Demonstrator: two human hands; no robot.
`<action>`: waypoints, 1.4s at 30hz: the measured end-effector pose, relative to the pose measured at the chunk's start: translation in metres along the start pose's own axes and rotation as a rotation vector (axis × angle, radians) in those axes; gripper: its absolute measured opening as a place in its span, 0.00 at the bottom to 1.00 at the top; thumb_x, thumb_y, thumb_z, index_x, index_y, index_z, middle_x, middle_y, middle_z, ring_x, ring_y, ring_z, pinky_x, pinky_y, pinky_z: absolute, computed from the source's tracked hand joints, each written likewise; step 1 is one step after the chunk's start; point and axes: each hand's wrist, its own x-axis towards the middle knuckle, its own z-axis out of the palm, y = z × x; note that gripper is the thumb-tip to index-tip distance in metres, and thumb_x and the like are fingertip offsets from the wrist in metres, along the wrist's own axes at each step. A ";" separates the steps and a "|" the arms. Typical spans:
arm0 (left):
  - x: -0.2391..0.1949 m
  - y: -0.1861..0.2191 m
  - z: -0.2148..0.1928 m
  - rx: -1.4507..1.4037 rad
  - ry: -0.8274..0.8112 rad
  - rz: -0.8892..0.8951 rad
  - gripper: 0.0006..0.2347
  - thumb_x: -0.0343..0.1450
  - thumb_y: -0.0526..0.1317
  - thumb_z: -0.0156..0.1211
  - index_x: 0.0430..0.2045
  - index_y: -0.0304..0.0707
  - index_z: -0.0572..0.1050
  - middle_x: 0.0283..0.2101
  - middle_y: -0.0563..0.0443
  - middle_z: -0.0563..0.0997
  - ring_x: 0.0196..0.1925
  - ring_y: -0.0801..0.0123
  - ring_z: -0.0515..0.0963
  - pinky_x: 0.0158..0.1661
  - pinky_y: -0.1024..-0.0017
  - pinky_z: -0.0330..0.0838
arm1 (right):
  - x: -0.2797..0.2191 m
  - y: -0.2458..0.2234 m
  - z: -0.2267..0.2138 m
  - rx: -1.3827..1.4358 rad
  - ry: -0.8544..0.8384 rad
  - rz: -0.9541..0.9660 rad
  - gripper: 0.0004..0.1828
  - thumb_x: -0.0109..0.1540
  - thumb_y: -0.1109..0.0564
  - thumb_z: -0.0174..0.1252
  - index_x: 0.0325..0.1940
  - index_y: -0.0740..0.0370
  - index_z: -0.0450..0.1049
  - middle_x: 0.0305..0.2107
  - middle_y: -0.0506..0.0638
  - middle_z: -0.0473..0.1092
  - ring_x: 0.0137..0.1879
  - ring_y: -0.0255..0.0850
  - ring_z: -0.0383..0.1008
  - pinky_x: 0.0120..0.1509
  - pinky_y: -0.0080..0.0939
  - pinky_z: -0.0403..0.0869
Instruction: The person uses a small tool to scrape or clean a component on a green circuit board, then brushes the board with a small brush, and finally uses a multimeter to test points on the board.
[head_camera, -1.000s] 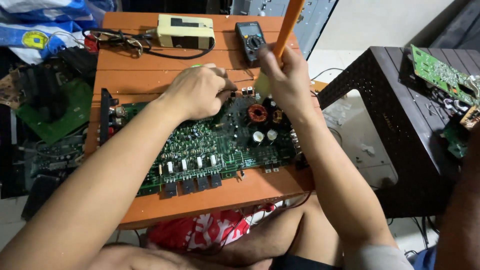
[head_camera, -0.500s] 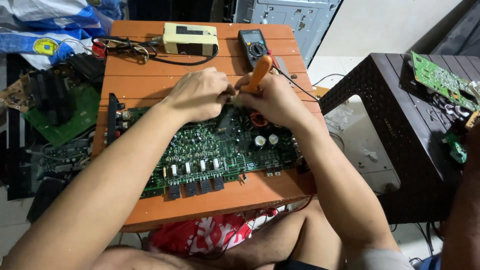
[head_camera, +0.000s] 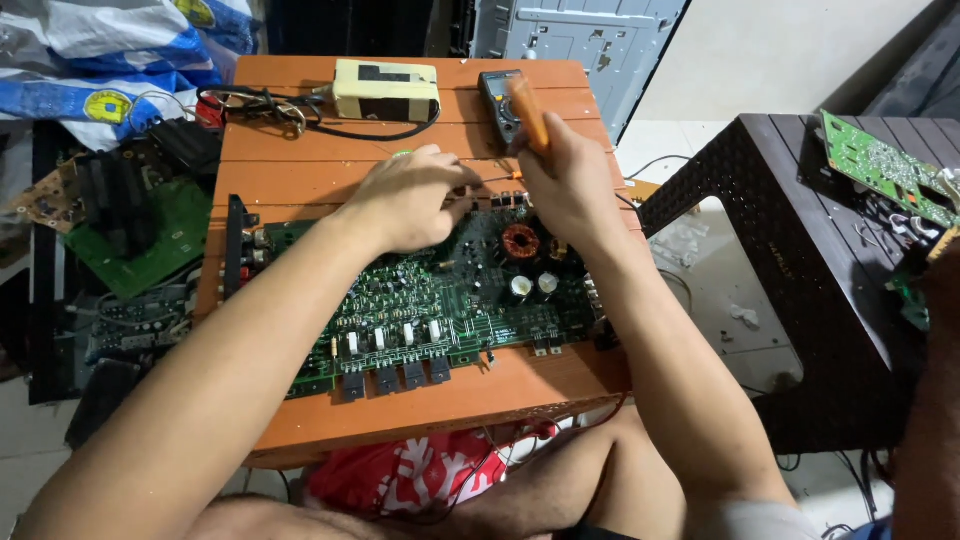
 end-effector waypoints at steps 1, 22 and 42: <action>-0.001 0.007 -0.004 -0.017 -0.072 -0.067 0.14 0.75 0.51 0.52 0.31 0.45 0.81 0.46 0.47 0.81 0.59 0.54 0.75 0.60 0.54 0.67 | 0.000 0.006 0.004 0.012 -0.020 0.075 0.06 0.65 0.54 0.58 0.45 0.45 0.78 0.33 0.52 0.77 0.46 0.54 0.79 0.50 0.53 0.74; 0.005 -0.003 -0.015 -0.012 0.158 0.062 0.22 0.68 0.47 0.64 0.55 0.37 0.75 0.51 0.40 0.80 0.59 0.48 0.75 0.59 0.51 0.66 | 0.005 -0.004 0.004 0.119 0.046 0.184 0.15 0.69 0.47 0.50 0.37 0.56 0.76 0.25 0.57 0.74 0.38 0.55 0.76 0.48 0.57 0.72; 0.022 -0.108 -0.005 0.512 0.573 0.026 0.15 0.78 0.53 0.48 0.46 0.46 0.78 0.39 0.51 0.78 0.49 0.58 0.80 0.50 0.58 0.71 | 0.003 0.011 0.013 0.084 0.035 0.137 0.12 0.67 0.51 0.54 0.31 0.58 0.71 0.19 0.50 0.70 0.23 0.46 0.71 0.29 0.42 0.69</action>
